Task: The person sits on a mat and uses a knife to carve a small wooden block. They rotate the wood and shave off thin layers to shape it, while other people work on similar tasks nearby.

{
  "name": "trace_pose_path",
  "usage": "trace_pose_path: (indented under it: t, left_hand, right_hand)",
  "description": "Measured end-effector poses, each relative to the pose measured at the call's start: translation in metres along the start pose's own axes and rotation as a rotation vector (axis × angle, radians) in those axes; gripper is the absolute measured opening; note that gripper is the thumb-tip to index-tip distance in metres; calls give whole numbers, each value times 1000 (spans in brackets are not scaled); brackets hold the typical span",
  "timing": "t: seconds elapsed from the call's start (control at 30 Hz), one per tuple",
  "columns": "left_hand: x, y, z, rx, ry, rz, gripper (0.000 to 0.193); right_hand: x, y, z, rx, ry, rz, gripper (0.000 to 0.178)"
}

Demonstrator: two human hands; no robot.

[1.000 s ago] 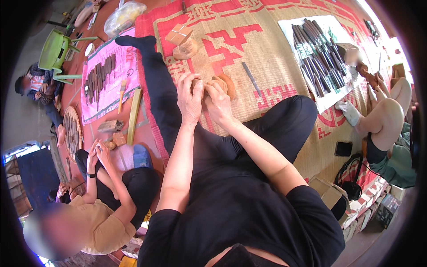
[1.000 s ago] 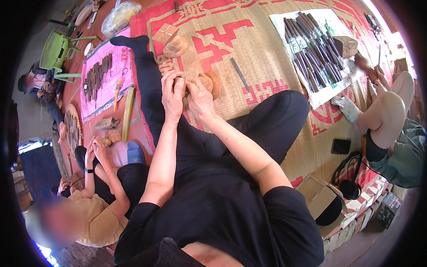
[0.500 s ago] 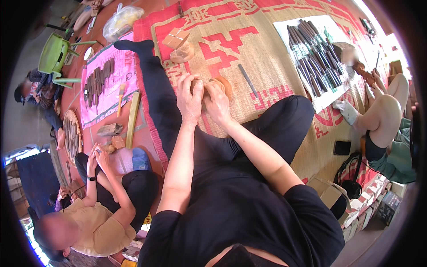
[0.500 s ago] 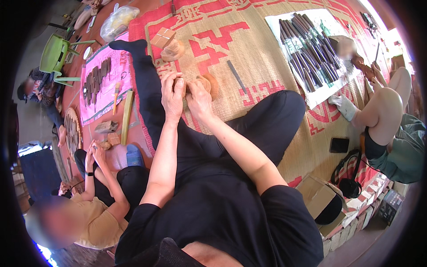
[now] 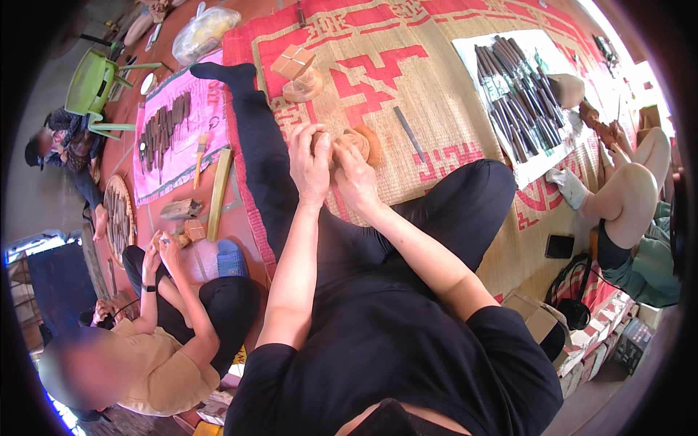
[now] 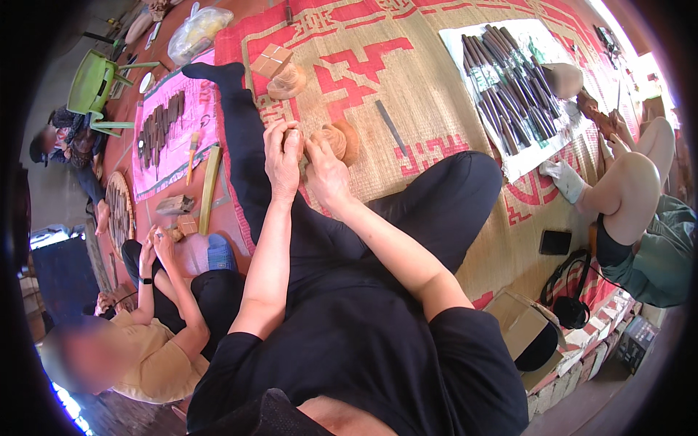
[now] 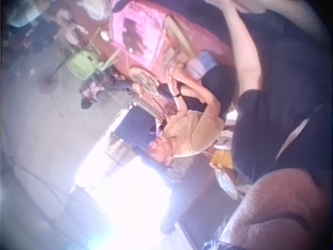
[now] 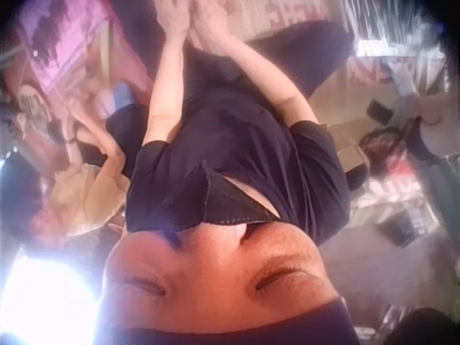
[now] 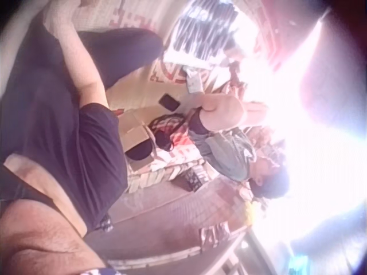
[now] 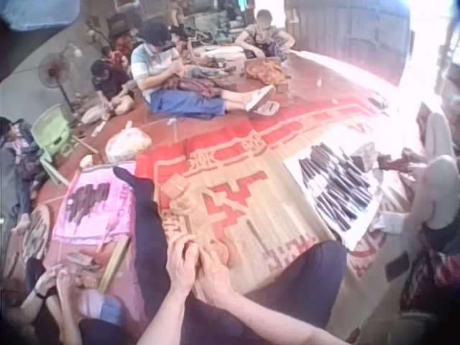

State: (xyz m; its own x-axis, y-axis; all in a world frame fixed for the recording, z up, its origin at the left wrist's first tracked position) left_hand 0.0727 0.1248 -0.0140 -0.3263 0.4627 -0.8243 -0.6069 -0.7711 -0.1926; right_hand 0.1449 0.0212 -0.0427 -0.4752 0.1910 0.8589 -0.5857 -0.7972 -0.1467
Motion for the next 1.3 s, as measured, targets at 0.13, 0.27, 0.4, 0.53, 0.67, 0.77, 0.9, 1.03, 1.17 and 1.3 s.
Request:
trace_pose_path:
  t: [0.13,0.27,0.4,0.53,0.67,0.77,0.9,1.03,1.17,1.3]
  left_hand:
    - [17,-2,11,-2,152,101,27]
    - [20,3,12,-19,169,92,27]
    - [6,2,3,-24,75,49,26]
    - [6,7,13,-77,12,27,25]
    - [2,-5,17,-64,-16,53,25]
    - [-19,0,14,-130,-77,-41,24]
    - [-42,0,-2,-94,-228,-173,24]
    - [-40,9,-2,-41,-195,-56,26]
    - [-35,5,-4,-33,-181,1,28]
    - [-20,-7,-7,-51,-169,59,29]
  right_hand:
    - [-4,24,-14,355,-148,51,35]
    - [-1,-10,36,-51,-223,110,34]
    - [-5,-24,-12,163,165,38,40]
    - [11,7,-14,240,176,52,46]
    - [-9,19,1,336,70,62,48]
    - [-16,-12,34,86,-284,9,48]
    - [-25,-32,12,151,221,68,40]
    - [0,-5,15,22,-18,173,39]
    - [-5,10,15,175,3,79,41]
    - [-9,20,18,268,31,100,44]
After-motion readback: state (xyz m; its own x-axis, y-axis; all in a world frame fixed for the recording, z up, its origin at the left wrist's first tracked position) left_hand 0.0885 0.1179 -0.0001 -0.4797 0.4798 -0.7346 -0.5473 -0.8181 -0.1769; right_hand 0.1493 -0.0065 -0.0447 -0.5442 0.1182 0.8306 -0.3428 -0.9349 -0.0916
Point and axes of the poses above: each hand's wrist, its own y-axis away from the middle knuckle, its own z-axis out of the back of the hand, x = y × z, the point moved 8 cm from there along -y, towards the middle knuckle, and after that the axes turned 10 degrees about x, right-handed, at the moved point
